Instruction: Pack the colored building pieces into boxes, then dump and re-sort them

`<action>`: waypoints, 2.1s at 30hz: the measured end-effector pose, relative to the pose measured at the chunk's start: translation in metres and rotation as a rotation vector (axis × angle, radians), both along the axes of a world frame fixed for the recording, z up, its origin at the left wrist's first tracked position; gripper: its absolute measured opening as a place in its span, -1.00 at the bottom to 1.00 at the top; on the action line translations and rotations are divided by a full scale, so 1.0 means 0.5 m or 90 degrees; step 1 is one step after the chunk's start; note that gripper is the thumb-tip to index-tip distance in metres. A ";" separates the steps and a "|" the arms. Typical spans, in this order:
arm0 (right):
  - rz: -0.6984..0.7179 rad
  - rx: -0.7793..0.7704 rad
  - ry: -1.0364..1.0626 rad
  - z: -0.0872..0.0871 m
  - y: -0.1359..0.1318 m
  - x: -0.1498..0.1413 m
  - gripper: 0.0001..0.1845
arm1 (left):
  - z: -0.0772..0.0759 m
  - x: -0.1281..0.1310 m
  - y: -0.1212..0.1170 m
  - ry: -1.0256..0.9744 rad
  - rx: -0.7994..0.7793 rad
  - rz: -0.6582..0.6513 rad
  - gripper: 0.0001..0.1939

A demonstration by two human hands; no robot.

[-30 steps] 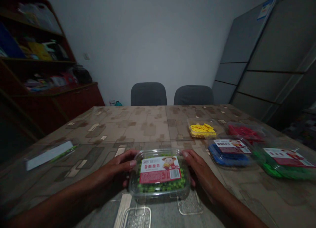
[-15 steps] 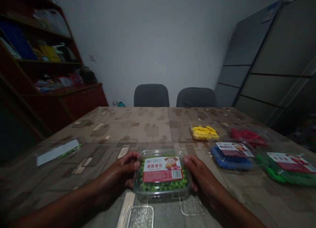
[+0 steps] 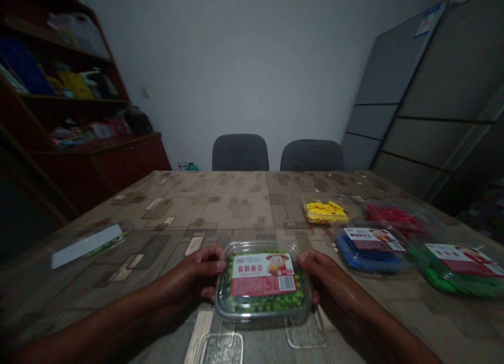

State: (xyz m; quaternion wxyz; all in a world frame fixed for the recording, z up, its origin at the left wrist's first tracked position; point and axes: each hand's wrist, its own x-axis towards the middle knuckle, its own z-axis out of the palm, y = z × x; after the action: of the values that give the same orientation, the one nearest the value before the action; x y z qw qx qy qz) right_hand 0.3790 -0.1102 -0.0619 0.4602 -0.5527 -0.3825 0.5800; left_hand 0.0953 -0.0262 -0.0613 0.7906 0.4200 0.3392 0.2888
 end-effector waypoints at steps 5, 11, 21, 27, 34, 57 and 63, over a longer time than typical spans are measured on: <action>-0.017 -0.005 -0.033 0.019 -0.001 0.004 -0.48 | -0.001 0.004 -0.001 -0.012 0.012 -0.007 -0.57; -0.025 -0.016 -0.093 0.073 -0.003 0.019 -0.41 | 0.024 0.019 0.027 -0.024 0.058 -0.037 -0.50; -0.111 -0.023 -0.259 0.080 0.001 0.079 -0.28 | 0.046 0.086 0.042 -0.030 0.083 -0.046 -0.49; -0.099 -0.038 -0.237 0.065 0.005 0.065 -0.34 | 0.033 0.095 0.022 -0.007 0.072 -0.030 -0.48; -0.073 -0.038 -0.170 0.040 0.013 0.066 -0.35 | 0.012 0.106 0.028 0.007 0.075 0.002 -0.51; -0.070 0.087 -0.495 0.069 0.009 0.055 -0.50 | 0.014 0.096 0.002 0.134 0.282 -0.015 -0.39; -0.074 0.046 -0.378 0.049 0.012 0.048 -0.49 | 0.009 0.105 0.004 0.089 0.205 -0.037 -0.32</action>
State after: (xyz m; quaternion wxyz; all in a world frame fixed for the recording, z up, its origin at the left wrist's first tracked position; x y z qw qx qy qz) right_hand 0.4030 -0.1044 -0.0375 0.3801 -0.7025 -0.4883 0.3515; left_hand 0.1477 -0.0245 -0.0569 0.6955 0.5703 0.3302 0.2863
